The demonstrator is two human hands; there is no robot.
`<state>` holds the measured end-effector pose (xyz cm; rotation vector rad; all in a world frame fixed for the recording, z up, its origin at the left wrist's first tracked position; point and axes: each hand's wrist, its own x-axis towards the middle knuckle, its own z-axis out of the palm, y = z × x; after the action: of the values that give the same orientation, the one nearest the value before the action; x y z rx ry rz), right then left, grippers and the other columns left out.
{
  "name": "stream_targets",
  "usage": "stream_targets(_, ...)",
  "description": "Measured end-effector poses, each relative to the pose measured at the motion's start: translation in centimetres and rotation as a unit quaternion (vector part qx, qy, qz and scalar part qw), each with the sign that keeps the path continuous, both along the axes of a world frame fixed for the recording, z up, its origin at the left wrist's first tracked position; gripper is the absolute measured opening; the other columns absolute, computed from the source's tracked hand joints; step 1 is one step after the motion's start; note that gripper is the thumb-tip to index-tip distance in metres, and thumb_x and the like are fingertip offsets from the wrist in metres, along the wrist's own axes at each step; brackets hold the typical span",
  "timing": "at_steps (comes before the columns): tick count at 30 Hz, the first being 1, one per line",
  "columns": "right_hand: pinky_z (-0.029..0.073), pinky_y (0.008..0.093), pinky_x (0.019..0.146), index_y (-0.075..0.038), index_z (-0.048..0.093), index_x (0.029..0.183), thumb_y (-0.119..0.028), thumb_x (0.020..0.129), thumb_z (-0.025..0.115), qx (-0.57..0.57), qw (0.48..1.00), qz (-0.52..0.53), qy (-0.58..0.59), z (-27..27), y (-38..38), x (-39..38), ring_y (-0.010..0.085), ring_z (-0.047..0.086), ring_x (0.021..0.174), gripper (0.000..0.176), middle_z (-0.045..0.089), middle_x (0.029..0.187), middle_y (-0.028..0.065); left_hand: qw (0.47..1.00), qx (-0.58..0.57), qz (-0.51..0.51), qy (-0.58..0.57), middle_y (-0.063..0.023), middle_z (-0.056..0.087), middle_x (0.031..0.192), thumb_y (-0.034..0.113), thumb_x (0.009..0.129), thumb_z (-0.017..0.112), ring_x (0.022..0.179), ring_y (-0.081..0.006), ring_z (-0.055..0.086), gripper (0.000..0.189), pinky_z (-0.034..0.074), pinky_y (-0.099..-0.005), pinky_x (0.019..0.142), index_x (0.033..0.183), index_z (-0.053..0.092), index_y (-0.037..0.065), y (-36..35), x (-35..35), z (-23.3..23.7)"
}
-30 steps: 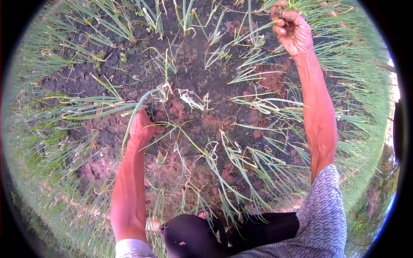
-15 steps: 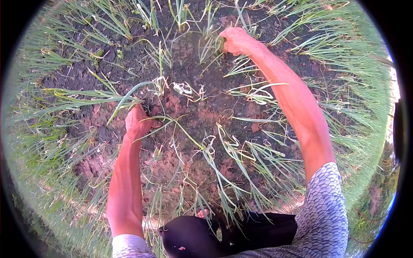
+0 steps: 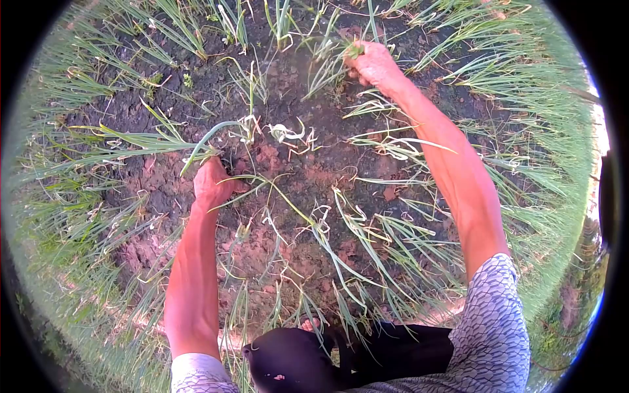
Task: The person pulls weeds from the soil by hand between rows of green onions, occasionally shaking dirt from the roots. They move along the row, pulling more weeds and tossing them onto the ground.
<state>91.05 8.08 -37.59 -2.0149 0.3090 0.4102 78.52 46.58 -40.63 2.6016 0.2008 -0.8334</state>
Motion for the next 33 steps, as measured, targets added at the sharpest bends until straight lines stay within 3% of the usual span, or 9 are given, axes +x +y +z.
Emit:
stream_targets(7,0.045,0.0171,0.042,0.005,0.054,0.111,-0.006,0.097,0.050,0.525,0.847,0.047,-0.074,15.5,-1.8,-1.5,0.0098,0.058,0.067,0.018,0.056,0.099,0.0155,1.000,0.002,0.007,0.007,-0.0200,0.069,0.087,0.031,0.050,0.092,0.087,-0.0361,0.068,0.057,0.052,-0.0429,0.075,0.087,0.062,0.000,0.0,-0.1,0.8)
stream_targets(13,0.051,0.0213,0.046,0.000,0.064,0.101,-0.009,0.092,0.057,0.171,0.983,0.062,-0.003,12.2,9.1,-2.5,0.0127,0.063,0.059,0.014,0.065,0.077,0.0089,1.000,0.017,-0.007,0.006,-0.0212,0.069,0.089,0.041,0.057,0.090,0.090,-0.0384,0.067,0.060,0.052,-0.0445,0.077,0.093,0.063,0.000,0.0,0.0,0.7)
stream_targets(17,0.051,0.0261,0.047,-0.003,0.064,0.086,-0.014,0.092,0.059,0.086,0.990,0.091,-0.067,2.8,12.7,1.3,0.0127,0.065,0.063,0.013,0.062,0.067,0.0035,1.000,-0.003,0.006,-0.013,-0.0214,0.069,0.088,0.048,0.065,0.085,0.088,-0.0391,0.068,0.060,0.053,-0.0449,0.076,0.094,0.063,0.001,0.2,-0.3,0.2)
stream_targets(19,0.051,0.0300,0.051,-0.003,0.064,0.089,-0.010,0.090,0.057,-0.253,0.887,0.185,-0.340,-2.4,13.6,4.5,0.0136,0.064,0.061,0.010,0.061,0.066,0.0050,1.000,0.009,0.007,-0.010,-0.0214,0.069,0.087,0.049,0.066,0.084,0.087,-0.0392,0.068,0.059,0.053,-0.0454,0.075,0.094,0.063,0.001,0.1,-0.3,0.4)
stream_targets(22,0.053,0.0367,0.063,0.000,0.062,0.078,-0.011,0.080,0.061,-0.250,0.895,0.093,-0.357,-5.6,15.6,6.5,0.0260,0.067,0.065,0.011,0.063,0.066,0.0112,1.000,0.016,0.016,0.002,-0.0203,0.070,0.088,0.046,0.065,0.086,0.089,-0.0375,0.068,0.059,0.054,-0.0457,0.075,0.095,0.063,0.000,-0.2,0.0,1.4)
stream_targets(25,0.053,0.0429,0.064,-0.002,0.063,0.083,-0.008,0.077,0.061,0.223,0.970,-0.084,-0.055,-9.4,16.3,8.9,0.0377,0.066,0.069,0.009,0.064,0.070,0.0176,0.998,0.053,0.005,0.029,-0.0189,0.070,0.089,0.045,0.063,0.087,0.090,-0.0354,0.069,0.057,0.055,-0.0449,0.075,0.092,0.066,0.001,-0.4,0.3,1.9)
stream_targets(27,0.049,0.0374,0.054,-0.004,0.060,0.088,-0.007,0.076,0.064,-0.273,0.887,0.077,-0.365,-7.4,16.8,7.6,0.0285,0.062,0.058,0.014,0.062,0.068,0.0123,0.999,0.041,0.006,0.028,-0.0192,0.070,0.090,0.045,0.062,0.087,0.090,-0.0354,0.069,0.057,0.055,-0.0447,0.074,0.091,0.067,0.001,-0.2,0.2,2.1)
stream_targets(29,0.048,0.0340,0.049,-0.005,0.059,0.087,-0.008,0.080,0.066,-0.315,0.879,0.085,-0.348,-6.9,16.7,7.4,0.0204,0.061,0.056,0.010,0.059,0.068,0.0077,0.999,0.023,0.036,0.025,-0.0203,0.068,0.082,0.028,0.049,0.092,0.082,-0.0380,0.068,0.052,0.053,-0.0463,0.071,0.083,0.062,0.001,-0.2,0.2,1.3)
stream_targets(33,0.048,0.0279,0.047,-0.007,0.060,0.094,-0.002,0.085,0.061,0.043,0.981,-0.071,-0.177,-5.0,18.1,7.7,0.0128,0.058,0.055,0.011,0.061,0.071,0.0049,0.999,0.016,0.045,-0.005,-0.0171,0.069,0.082,0.034,0.052,0.092,0.080,-0.0359,0.069,0.054,0.054,-0.0439,0.071,0.085,0.063,0.002,0.1,-0.2,0.1)
